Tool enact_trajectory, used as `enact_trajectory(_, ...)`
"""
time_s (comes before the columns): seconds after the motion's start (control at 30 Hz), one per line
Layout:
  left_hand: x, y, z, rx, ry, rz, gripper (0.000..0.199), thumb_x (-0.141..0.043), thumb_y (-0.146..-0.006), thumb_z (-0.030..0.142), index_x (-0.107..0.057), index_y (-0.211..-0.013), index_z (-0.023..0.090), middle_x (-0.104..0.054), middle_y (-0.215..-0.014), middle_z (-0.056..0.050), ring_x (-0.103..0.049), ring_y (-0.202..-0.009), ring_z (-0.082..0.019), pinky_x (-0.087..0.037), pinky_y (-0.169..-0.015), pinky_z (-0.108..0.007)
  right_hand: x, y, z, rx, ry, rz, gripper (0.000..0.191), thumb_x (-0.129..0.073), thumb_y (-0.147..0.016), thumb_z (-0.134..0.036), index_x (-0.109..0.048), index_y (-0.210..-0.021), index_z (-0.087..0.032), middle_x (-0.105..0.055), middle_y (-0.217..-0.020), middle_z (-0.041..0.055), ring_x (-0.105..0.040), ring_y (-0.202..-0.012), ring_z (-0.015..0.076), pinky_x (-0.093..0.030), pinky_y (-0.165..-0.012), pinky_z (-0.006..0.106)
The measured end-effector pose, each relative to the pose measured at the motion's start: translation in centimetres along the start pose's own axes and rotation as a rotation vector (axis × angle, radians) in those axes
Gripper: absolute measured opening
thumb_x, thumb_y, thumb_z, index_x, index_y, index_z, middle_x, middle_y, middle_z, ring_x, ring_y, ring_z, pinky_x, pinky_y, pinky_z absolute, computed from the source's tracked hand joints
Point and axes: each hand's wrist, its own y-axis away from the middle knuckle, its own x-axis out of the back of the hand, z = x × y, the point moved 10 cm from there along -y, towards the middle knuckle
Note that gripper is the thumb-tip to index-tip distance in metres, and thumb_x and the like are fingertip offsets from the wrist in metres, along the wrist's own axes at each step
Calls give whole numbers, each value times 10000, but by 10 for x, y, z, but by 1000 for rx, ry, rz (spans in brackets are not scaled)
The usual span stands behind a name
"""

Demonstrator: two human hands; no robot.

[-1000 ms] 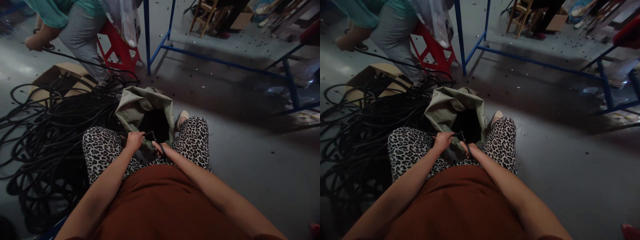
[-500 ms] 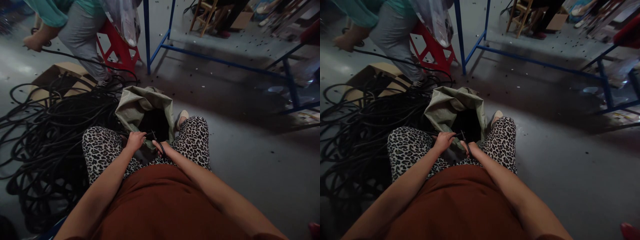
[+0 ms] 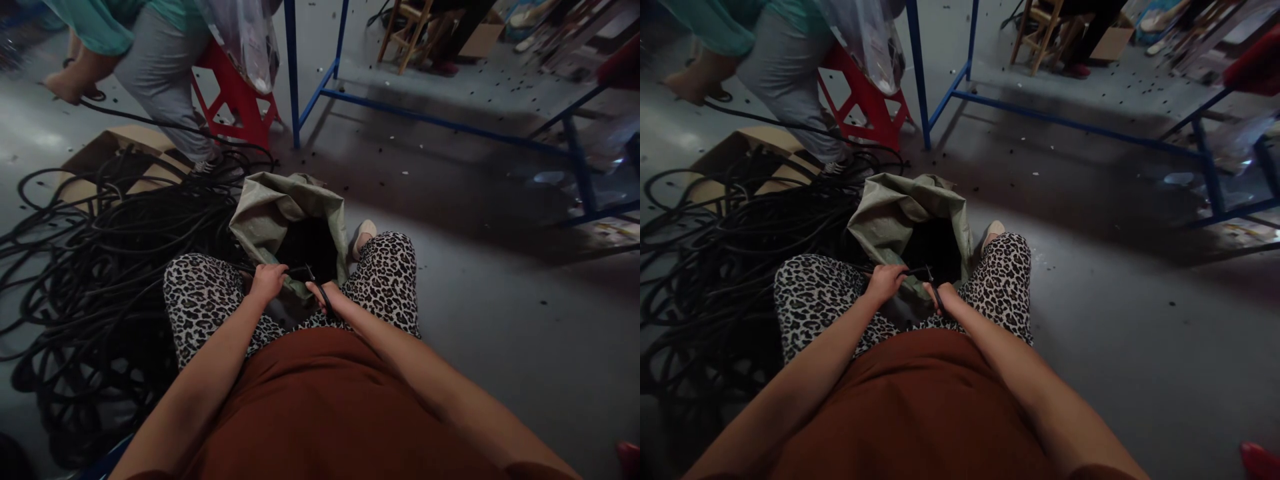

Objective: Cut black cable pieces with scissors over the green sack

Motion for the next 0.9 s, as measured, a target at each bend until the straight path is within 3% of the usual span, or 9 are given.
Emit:
enact_trajectory(0.23,-7,0,-5,7,-35,-25,253,-482,-833,290,-618,-1037,231,-684,-968,-66,-597,-948,-234,-345,-815,-370,1,0,-1,26,58,14,430,-545,-839,-477,-488,-571,-146,-420,-365,-37,-386,-239,75,-284,-253,170)
enact_trajectory(0.6,8,0,-8,71,1,42,281,-455,-848,309,-601,-1071,219,-682,-998,-70,-598,-951,-235,-346,-813,-368,-10,12,-3,-60,-14,-83,454,-480,-859,-552,-521,-666,-144,-442,-380,-35,-427,-267,96,-370,-274,191)
enact_trajectory(0.9,5,1,0,19,27,30,277,-466,-843,298,-606,-1072,230,-682,-994,-67,-595,-950,-226,-339,-835,-365,-16,8,-1,-45,-34,-123,480,-473,-862,-560,-514,-639,-137,-461,-393,-24,-444,-280,86,-390,-301,181)
